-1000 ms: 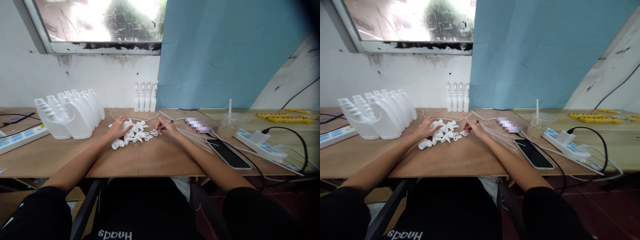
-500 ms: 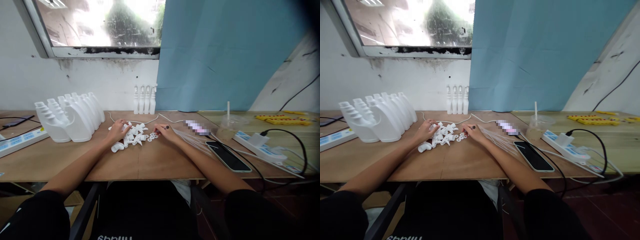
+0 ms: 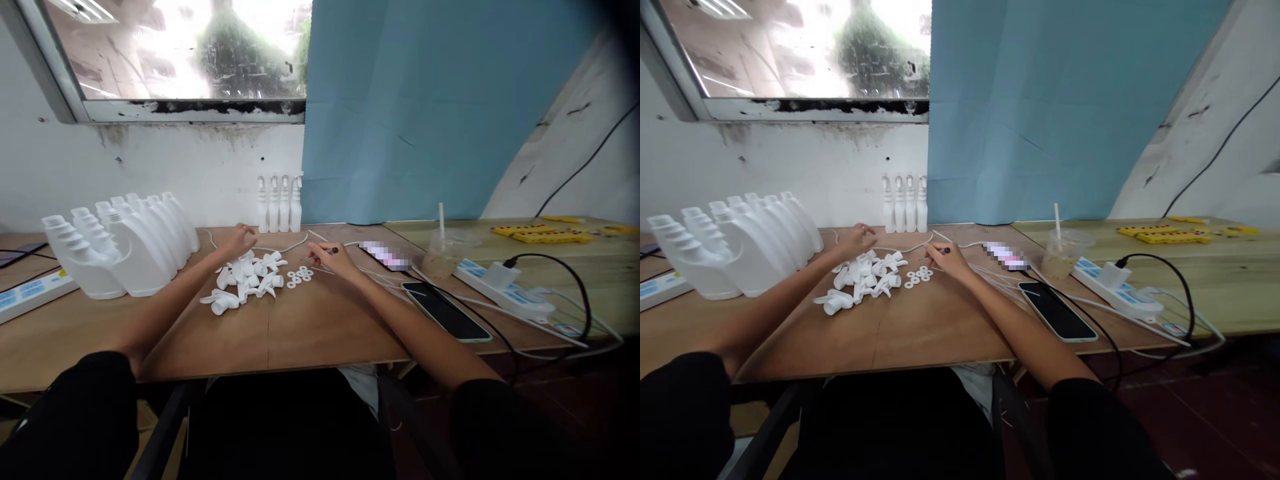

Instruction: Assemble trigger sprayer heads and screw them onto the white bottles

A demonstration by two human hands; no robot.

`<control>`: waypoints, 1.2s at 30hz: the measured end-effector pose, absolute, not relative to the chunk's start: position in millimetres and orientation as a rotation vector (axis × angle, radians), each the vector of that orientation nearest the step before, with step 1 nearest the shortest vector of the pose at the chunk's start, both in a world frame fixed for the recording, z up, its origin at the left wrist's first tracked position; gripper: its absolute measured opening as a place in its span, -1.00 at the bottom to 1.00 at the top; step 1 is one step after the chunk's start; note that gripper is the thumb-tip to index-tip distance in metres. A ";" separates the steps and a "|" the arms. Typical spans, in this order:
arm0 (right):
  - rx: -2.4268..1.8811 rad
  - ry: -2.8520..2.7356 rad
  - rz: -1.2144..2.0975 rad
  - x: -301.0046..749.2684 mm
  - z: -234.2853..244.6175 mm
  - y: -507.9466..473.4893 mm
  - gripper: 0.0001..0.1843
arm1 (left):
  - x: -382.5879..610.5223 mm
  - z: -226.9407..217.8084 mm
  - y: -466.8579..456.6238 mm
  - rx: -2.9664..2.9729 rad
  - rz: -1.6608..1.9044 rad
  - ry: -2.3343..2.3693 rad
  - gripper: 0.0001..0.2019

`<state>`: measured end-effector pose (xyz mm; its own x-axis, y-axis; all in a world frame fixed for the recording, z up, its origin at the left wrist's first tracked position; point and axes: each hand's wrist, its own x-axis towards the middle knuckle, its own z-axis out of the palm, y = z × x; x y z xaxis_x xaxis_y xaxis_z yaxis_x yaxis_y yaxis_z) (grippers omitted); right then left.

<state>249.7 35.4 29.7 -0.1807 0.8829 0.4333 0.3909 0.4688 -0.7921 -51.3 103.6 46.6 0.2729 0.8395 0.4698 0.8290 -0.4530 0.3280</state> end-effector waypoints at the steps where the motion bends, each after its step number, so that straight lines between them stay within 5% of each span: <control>1: -1.079 -1.772 0.633 252.3 30.2 35.9 -0.48 | -46.5 54.0 117.2 2.495 0.927 1.660 -0.70; 7: -1.064 -1.714 0.660 260.2 31.8 36.9 -0.43 | -14.0 106.1 187.1 2.422 0.946 1.832 -0.31; 13: -1.066 -1.685 0.687 257.4 42.8 29.4 -0.42 | 10.5 151.1 231.2 2.293 0.946 1.940 -0.15; 25: -1.008 -1.625 0.698 259.1 60.5 15.0 -0.40 | 13.9 161.2 232.5 2.223 1.155 1.814 -0.27; 31: -0.950 -1.491 0.839 262.0 72.7 10.7 -0.29 | 0.8 188.5 188.1 2.467 1.657 1.336 -0.38; 36: -0.838 -1.437 0.858 250.7 91.3 15.8 -0.46 | 0.4 199.7 126.6 2.431 1.794 1.105 -0.31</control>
